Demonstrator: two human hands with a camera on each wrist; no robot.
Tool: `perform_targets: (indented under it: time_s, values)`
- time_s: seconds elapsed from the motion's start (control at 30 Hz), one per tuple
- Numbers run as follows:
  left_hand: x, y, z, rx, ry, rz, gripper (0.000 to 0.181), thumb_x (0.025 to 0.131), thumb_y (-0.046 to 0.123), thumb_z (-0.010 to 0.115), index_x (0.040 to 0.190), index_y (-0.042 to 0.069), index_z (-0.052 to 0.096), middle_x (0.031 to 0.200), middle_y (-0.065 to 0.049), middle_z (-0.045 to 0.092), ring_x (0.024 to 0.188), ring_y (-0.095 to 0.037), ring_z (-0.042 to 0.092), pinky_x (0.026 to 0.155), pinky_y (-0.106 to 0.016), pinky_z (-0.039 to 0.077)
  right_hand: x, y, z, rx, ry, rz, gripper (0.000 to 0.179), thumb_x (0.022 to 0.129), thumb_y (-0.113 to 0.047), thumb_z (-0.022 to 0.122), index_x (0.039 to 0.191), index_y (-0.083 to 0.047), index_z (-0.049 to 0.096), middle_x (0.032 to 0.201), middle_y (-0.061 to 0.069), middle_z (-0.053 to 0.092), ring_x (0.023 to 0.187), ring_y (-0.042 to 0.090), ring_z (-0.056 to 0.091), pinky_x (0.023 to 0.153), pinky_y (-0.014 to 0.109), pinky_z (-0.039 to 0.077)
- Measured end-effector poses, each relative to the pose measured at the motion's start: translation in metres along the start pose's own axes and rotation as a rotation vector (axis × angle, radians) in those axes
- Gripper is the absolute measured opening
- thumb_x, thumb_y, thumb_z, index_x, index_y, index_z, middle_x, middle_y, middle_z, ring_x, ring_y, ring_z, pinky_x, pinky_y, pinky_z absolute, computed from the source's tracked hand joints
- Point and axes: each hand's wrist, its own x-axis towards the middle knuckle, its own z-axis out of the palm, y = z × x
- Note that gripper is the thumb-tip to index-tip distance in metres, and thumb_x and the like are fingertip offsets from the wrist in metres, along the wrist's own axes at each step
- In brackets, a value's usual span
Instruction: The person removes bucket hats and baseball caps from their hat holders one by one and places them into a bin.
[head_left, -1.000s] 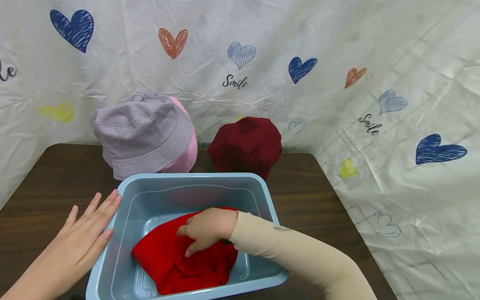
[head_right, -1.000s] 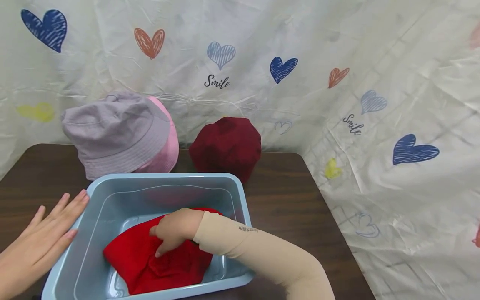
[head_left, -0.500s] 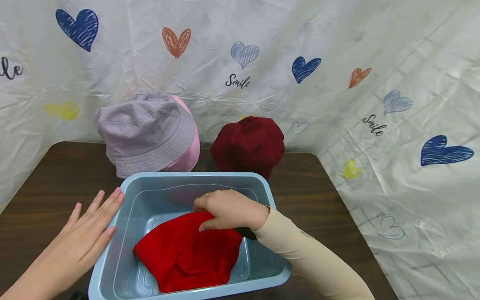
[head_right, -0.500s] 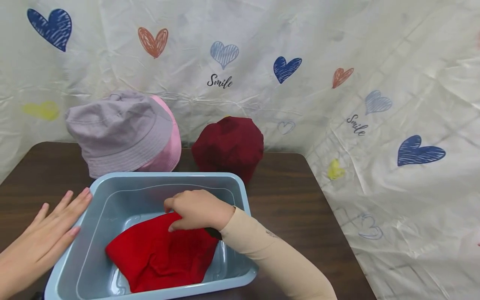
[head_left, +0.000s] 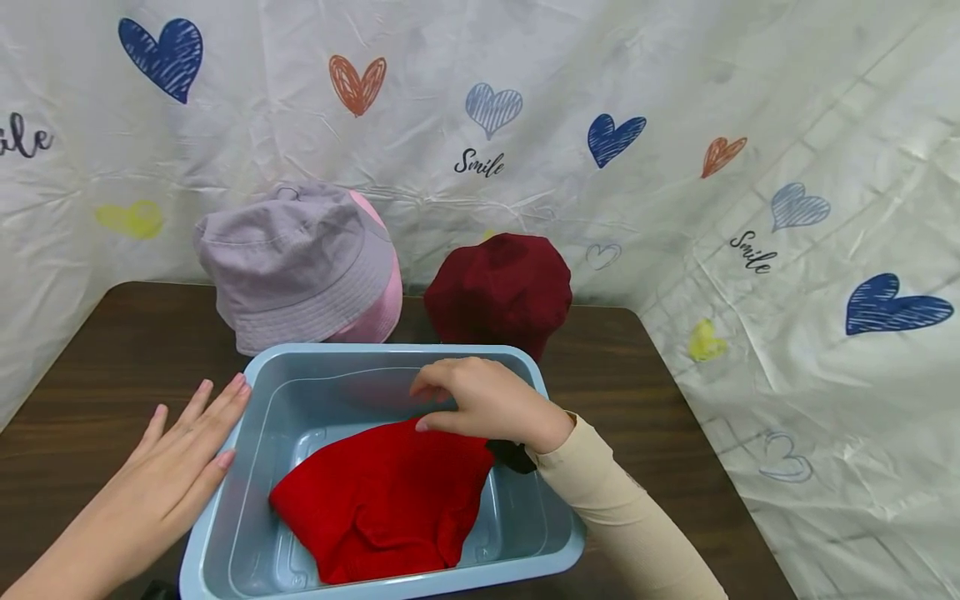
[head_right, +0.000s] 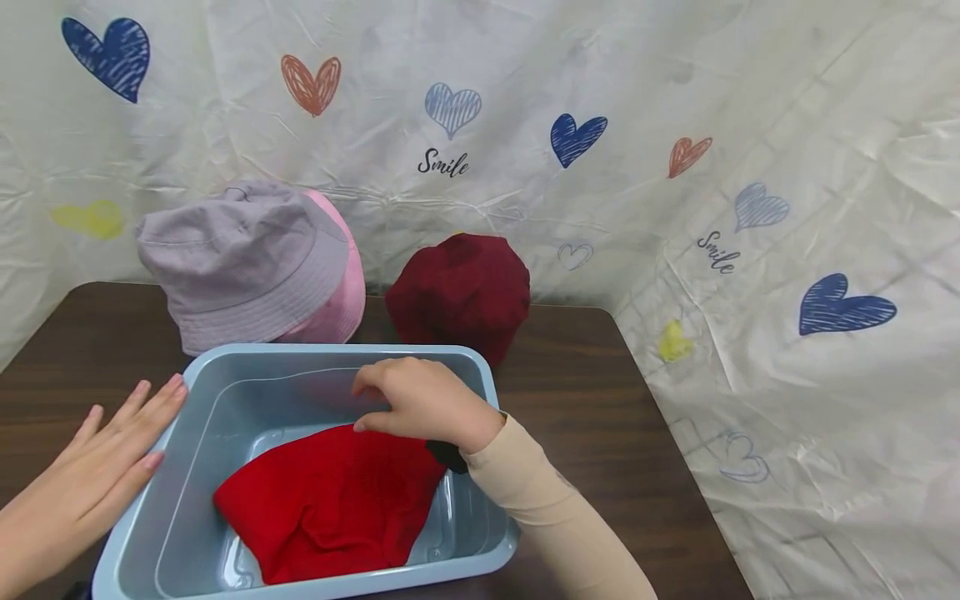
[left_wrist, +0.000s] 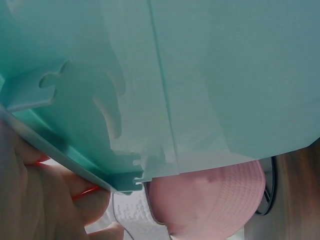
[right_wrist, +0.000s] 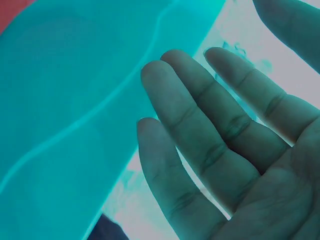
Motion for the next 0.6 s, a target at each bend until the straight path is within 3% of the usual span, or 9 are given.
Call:
perform_targets:
  time_s: [0.23,0.6]
  values:
    - [0.0,0.0,0.0,-0.009,-0.001,-0.001,0.063,0.097,0.015,0.05,0.152,0.017,0.02,0.157,0.0,0.016,0.144,-0.021,0.002,0.11,-0.053,-0.008,-0.007,0.009,-0.01,-0.016,0.082,0.04,0.029,0.081,-0.025,0.075,0.104,-0.009,0.067,0.098,-0.002,0.067,0.087,0.014,0.062,0.077,0.022,0.049]
    - [0.0,0.0,0.0,-0.008,0.002,-0.006,0.063,0.097,0.015,0.049,0.152,0.017,0.019,0.157,-0.001,0.016,0.144,-0.021,0.002,0.11,-0.055,-0.007,-0.016,0.023,-0.014,0.135,0.207,0.111,0.028,0.08,-0.017,0.076,0.103,-0.006,0.066,0.099,0.004,0.067,0.085,0.016,0.064,0.078,0.031,0.052]
